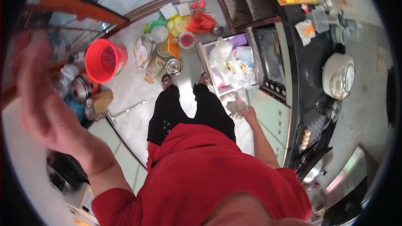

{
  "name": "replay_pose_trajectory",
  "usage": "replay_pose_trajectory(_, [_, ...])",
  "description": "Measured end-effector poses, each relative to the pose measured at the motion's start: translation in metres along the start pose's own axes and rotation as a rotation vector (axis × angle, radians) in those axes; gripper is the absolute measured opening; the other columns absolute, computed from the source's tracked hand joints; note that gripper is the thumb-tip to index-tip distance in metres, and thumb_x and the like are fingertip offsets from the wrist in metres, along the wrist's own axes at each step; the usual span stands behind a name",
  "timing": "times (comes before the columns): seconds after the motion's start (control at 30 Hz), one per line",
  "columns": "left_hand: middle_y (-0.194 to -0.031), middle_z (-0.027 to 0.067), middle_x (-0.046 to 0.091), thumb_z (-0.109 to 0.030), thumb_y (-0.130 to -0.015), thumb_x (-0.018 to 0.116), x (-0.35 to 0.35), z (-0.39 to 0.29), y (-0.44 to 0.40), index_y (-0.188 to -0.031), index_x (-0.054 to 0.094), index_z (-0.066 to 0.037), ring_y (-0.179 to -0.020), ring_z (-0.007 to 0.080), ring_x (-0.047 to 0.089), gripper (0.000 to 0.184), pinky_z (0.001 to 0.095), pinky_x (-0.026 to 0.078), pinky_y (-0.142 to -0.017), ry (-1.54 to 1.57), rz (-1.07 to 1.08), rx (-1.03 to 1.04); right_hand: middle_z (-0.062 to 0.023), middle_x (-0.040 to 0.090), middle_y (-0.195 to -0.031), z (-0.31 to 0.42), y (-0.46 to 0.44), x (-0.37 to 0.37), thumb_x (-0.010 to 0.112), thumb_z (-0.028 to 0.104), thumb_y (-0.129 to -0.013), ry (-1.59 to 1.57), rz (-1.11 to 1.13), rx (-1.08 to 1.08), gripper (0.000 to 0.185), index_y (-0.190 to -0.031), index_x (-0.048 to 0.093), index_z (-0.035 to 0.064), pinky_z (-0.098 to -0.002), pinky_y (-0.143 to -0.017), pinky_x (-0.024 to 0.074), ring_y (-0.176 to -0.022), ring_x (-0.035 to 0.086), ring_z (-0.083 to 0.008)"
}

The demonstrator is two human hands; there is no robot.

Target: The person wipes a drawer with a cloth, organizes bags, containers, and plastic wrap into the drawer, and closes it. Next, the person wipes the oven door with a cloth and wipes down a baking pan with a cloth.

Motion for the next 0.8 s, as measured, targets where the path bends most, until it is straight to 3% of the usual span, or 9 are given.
replay_pose_trajectory(0.03, [-0.12, 0.0203, 0.059, -0.005, -0.082, 0.043, -0.003, -0.005, 0.017, -0.114, 0.06, 0.004, -0.115, 0.0331, 0.055, 0.038, 0.045, 0.037, -0.104, -0.195, 0.091, -0.296, -0.0203, 0.064, -0.107, -0.006, 0.007, -0.003, 0.071, 0.024, -0.07, -0.017, -0.02, 0.014, 0.053, -0.114, 0.059, -0.0034, -0.0375, -0.085, 0.0499, -0.098, 0.064, -0.0285])
replay_pose_trajectory(0.1, [-0.104, 0.0179, 0.064, -0.004, -0.081, 0.045, -0.007, 0.006, 0.055, -0.101, 0.063, 0.0, -0.107, 0.0343, 0.058, 0.027, 0.0449, 0.042, -0.095, 0.318, 0.283, -0.397, -0.021, 0.063, -0.108, -0.028, 0.018, -0.001, 0.071, 0.023, -0.068, 0.148, -0.033, 0.033, 0.055, -0.115, 0.057, -0.0023, -0.0392, -0.087, 0.0495, -0.1, 0.063, -0.0315])
replay_pose_trajectory(0.2, [-0.105, 0.0154, 0.065, -0.02, -0.087, 0.059, 0.01, -0.049, 0.052, -0.095, 0.071, -0.005, -0.1, 0.0355, 0.059, 0.02, 0.0454, 0.047, -0.087, 0.817, 0.66, -0.239, -0.0217, 0.063, -0.109, -0.036, 0.044, 0.012, 0.069, 0.02, -0.067, 0.248, -0.013, 0.107, 0.058, -0.12, 0.055, 0.0018, -0.0412, -0.088, 0.049, -0.102, 0.062, -0.0349])
replay_pose_trajectory(0.23, [-0.091, 0.0132, 0.069, -0.024, -0.088, 0.061, 0.014, -0.069, 0.05, -0.077, 0.066, -0.008, -0.094, 0.0363, 0.062, 0.02, 0.0489, 0.048, -0.083, 0.914, 0.646, -0.201, -0.0218, 0.062, -0.11, -0.035, 0.053, 0.012, 0.068, 0.02, -0.067, 0.257, -0.005, 0.141, 0.059, -0.121, 0.054, 0.0036, -0.0418, -0.088, 0.0489, -0.102, 0.061, -0.0358])
replay_pose_trajectory(0.27, [-0.099, 0.0139, 0.069, -0.018, -0.088, 0.062, 0.01, -0.086, 0.037, -0.083, 0.07, -0.009, -0.1, 0.0344, 0.063, 0.013, 0.0477, 0.047, -0.089, 0.965, 0.846, -0.008, -0.0207, 0.063, -0.108, -0.045, 0.055, 0.019, 0.066, 0.017, -0.068, 0.259, 0.035, 0.168, 0.058, -0.124, 0.053, 0.0105, -0.0414, -0.087, 0.0497, -0.102, 0.061, -0.0358])
replay_pose_trajectory(0.33, [-0.111, 0.013, 0.066, -0.011, -0.086, 0.062, -0.002, -0.113, 0.024, -0.089, 0.07, -0.01, -0.105, 0.035, 0.061, 0.009, 0.0468, 0.044, -0.096, 1.106, 0.871, 0.197, -0.0201, 0.064, -0.106, -0.032, 0.064, 0.023, 0.065, 0.015, -0.069, 0.15, -0.034, 0.11, 0.055, -0.122, 0.054, 0.013, -0.041, -0.085, 0.0502, -0.1, 0.062, -0.0354])
replay_pose_trajectory(0.4, [-0.121, 0.0154, 0.06, -0.018, -0.091, 0.056, -0.011, -0.121, 0.03, -0.11, 0.059, 0.002, -0.112, 0.0359, 0.056, 0.028, 0.0491, 0.04, -0.098, 1.274, 0.874, 0.312, -0.0188, 0.065, -0.101, -0.017, 0.075, 0.029, 0.062, 0.012, -0.071, 0.064, -0.084, 0.042, 0.045, -0.116, 0.057, 0.0127, -0.0399, -0.082, 0.0506, -0.095, 0.063, -0.0335])
replay_pose_trajectory(0.5, [-0.121, 0.0205, 0.059, -0.015, -0.091, 0.053, -0.012, -0.139, 0.037, -0.117, 0.055, 0.01, -0.108, 0.0324, 0.058, 0.036, 0.0441, 0.045, -0.093, 1.361, 0.55, 0.407, -0.0176, 0.066, -0.098, 0.005, 0.084, 0.036, 0.061, 0.012, -0.073, 0.05, -0.024, 0.083, 0.038, -0.111, 0.059, 0.0103, -0.0392, -0.08, 0.0502, -0.092, 0.064, -0.0312])
replay_pose_trajectory(0.8, [-0.112, 0.0138, 0.061, -0.012, -0.088, 0.057, -0.021, -0.161, 0.011, -0.112, 0.063, -0.001, -0.104, 0.0317, 0.058, 0.027, 0.0425, 0.048, -0.088, 1.641, 0.851, 0.346, -0.0143, 0.067, -0.093, -0.013, 0.139, 0.059, 0.065, 0.016, -0.071, -0.081, -0.064, 0.105, 0.035, -0.106, 0.062, 0.0069, -0.0356, -0.077, 0.0504, -0.087, 0.065, -0.0266])
Point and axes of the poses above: each hand's wrist, its own y-axis away from the middle knuckle, its own x-axis out of the palm, z = x × y, the point moved 5 cm from there along -y, towards the middle knuckle
